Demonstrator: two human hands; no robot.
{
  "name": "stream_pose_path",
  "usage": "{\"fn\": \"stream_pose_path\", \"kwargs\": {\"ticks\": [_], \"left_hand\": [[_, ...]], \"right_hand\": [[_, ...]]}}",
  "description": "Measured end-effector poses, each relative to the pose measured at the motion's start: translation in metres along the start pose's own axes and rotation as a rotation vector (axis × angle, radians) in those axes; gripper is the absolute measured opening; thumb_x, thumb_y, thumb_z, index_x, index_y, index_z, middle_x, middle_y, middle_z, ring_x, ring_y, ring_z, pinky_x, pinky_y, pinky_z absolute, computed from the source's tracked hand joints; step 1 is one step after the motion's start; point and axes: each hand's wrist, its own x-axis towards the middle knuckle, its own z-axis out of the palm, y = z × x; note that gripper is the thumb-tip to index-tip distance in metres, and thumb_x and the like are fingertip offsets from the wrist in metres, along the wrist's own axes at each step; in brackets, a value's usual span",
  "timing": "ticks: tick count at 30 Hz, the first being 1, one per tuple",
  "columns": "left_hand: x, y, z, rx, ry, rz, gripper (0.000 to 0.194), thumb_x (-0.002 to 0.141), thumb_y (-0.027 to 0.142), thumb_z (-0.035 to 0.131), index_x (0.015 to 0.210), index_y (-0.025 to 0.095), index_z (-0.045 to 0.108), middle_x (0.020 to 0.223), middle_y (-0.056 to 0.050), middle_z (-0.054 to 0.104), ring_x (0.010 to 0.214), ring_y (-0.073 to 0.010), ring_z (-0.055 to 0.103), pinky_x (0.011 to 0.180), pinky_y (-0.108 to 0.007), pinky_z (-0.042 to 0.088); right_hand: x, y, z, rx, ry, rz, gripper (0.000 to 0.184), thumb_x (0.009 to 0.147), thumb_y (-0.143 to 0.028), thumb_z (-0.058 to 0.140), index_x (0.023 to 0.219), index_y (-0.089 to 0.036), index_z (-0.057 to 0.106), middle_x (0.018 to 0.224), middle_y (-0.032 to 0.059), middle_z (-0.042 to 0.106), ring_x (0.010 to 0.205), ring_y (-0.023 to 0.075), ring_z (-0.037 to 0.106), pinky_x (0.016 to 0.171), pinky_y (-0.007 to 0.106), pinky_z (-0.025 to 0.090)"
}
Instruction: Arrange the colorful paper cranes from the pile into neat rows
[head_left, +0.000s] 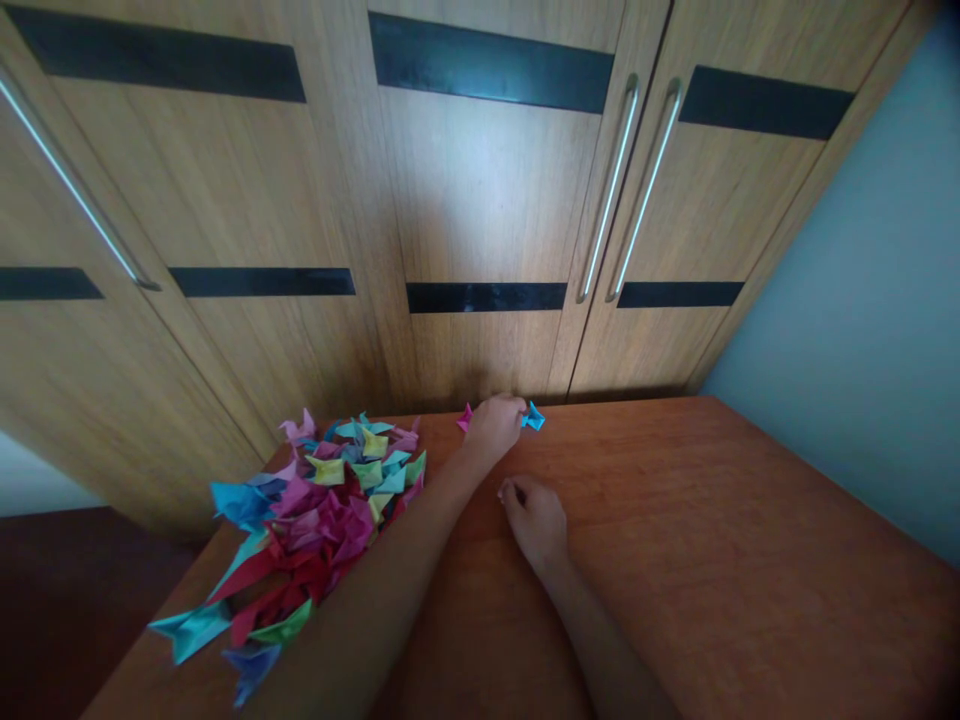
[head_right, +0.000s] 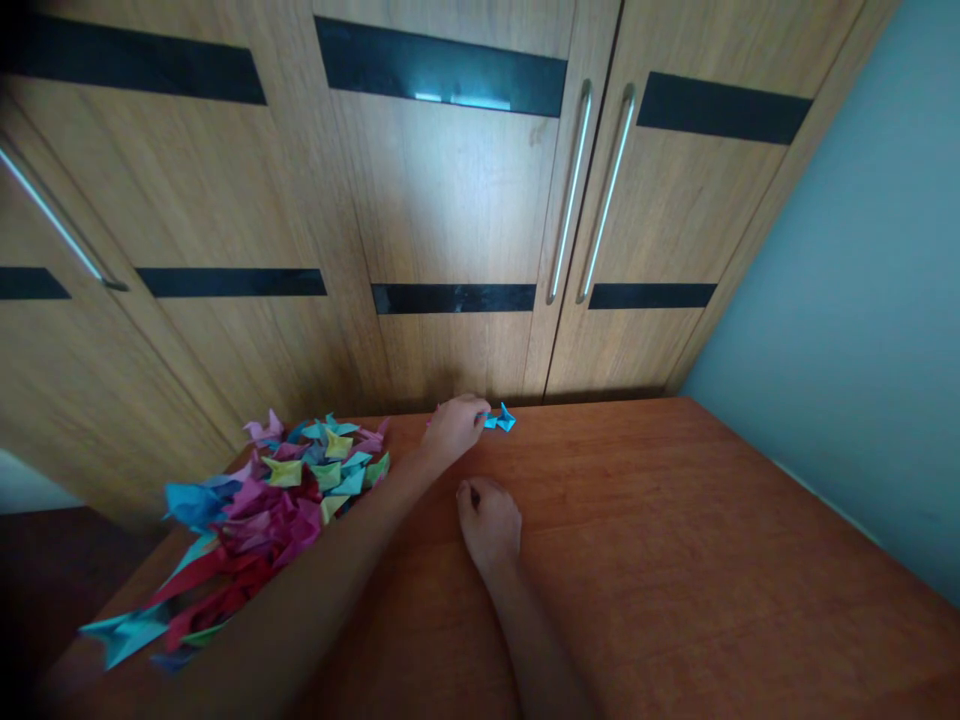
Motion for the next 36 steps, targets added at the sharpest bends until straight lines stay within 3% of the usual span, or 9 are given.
{"fn": "stream_pose_path", "kwargs": {"ticks": [7, 13, 17, 21, 25, 31, 36], "left_hand": [[-0.078, -0.024, -0.056, 0.111, 0.095, 0.040, 0.019, 0.086, 0.023, 0.048, 0.093, 0.020, 0.065, 0.096, -0.005, 0.065, 0.092, -0.0184, 0.060, 0.084, -0.028, 0.043], [-0.169, -0.030, -0.083, 0.125, 0.026, -0.030, 0.021, 0.086, 0.025, 0.047, 0.098, 0.023, 0.064, 0.100, -0.003, 0.066, 0.092, -0.0179, 0.060, 0.081, -0.027, 0.045], [-0.224, -0.030, -0.080, 0.116, -0.028, -0.175, 0.026, 0.087, 0.025, 0.043, 0.101, 0.026, 0.065, 0.101, -0.003, 0.066, 0.089, -0.0174, 0.062, 0.078, -0.027, 0.047], [-0.262, -0.035, -0.064, 0.127, -0.042, -0.273, 0.029, 0.086, 0.024, 0.043, 0.105, 0.027, 0.065, 0.108, -0.005, 0.065, 0.092, -0.0188, 0.063, 0.082, -0.030, 0.048], [-0.289, -0.047, -0.055, 0.224, 0.016, -0.365, 0.033, 0.087, 0.025, 0.040, 0.108, 0.027, 0.065, 0.112, -0.006, 0.064, 0.097, -0.0212, 0.062, 0.083, -0.033, 0.050], [-0.326, -0.062, -0.061, 0.383, 0.105, -0.492, 0.035, 0.087, 0.032, 0.037, 0.106, 0.028, 0.066, 0.118, -0.005, 0.062, 0.098, -0.0245, 0.063, 0.067, -0.033, 0.056], [-0.337, -0.068, -0.059, 0.368, 0.130, -0.546, 0.035, 0.087, 0.033, 0.036, 0.104, 0.027, 0.066, 0.119, -0.006, 0.060, 0.093, -0.0240, 0.065, 0.066, -0.034, 0.056]], "right_hand": [[-0.002, 0.001, 0.001, -0.037, -0.007, -0.003, 0.029, 0.088, -0.030, 0.040, 0.072, -0.021, 0.064, 0.076, 0.0017, 0.067, 0.071, 0.0140, 0.059, 0.064, 0.020, 0.038], [-0.005, 0.002, 0.000, -0.042, -0.021, -0.023, 0.031, 0.088, -0.031, 0.040, 0.072, -0.021, 0.064, 0.077, 0.0018, 0.067, 0.072, 0.0139, 0.060, 0.064, 0.021, 0.037], [-0.005, 0.005, 0.001, -0.029, -0.032, -0.028, 0.029, 0.087, -0.031, 0.042, 0.073, -0.022, 0.065, 0.076, 0.0012, 0.067, 0.072, 0.0138, 0.060, 0.064, 0.021, 0.038], [-0.005, 0.007, 0.002, -0.021, -0.034, -0.046, 0.029, 0.087, -0.031, 0.042, 0.071, -0.021, 0.064, 0.075, 0.0007, 0.067, 0.072, 0.0135, 0.060, 0.065, 0.021, 0.038], [-0.006, 0.007, 0.002, -0.013, -0.038, -0.056, 0.030, 0.087, -0.030, 0.040, 0.072, -0.021, 0.064, 0.075, 0.0009, 0.067, 0.073, 0.0142, 0.060, 0.066, 0.021, 0.039], [-0.006, 0.007, 0.002, -0.017, -0.057, -0.083, 0.030, 0.087, -0.030, 0.040, 0.073, -0.021, 0.064, 0.078, 0.0015, 0.067, 0.075, 0.0147, 0.060, 0.068, 0.022, 0.039], [-0.007, 0.005, 0.002, -0.048, -0.072, -0.075, 0.030, 0.087, -0.031, 0.040, 0.073, -0.021, 0.064, 0.078, 0.0019, 0.067, 0.074, 0.0149, 0.059, 0.067, 0.022, 0.038]]}}
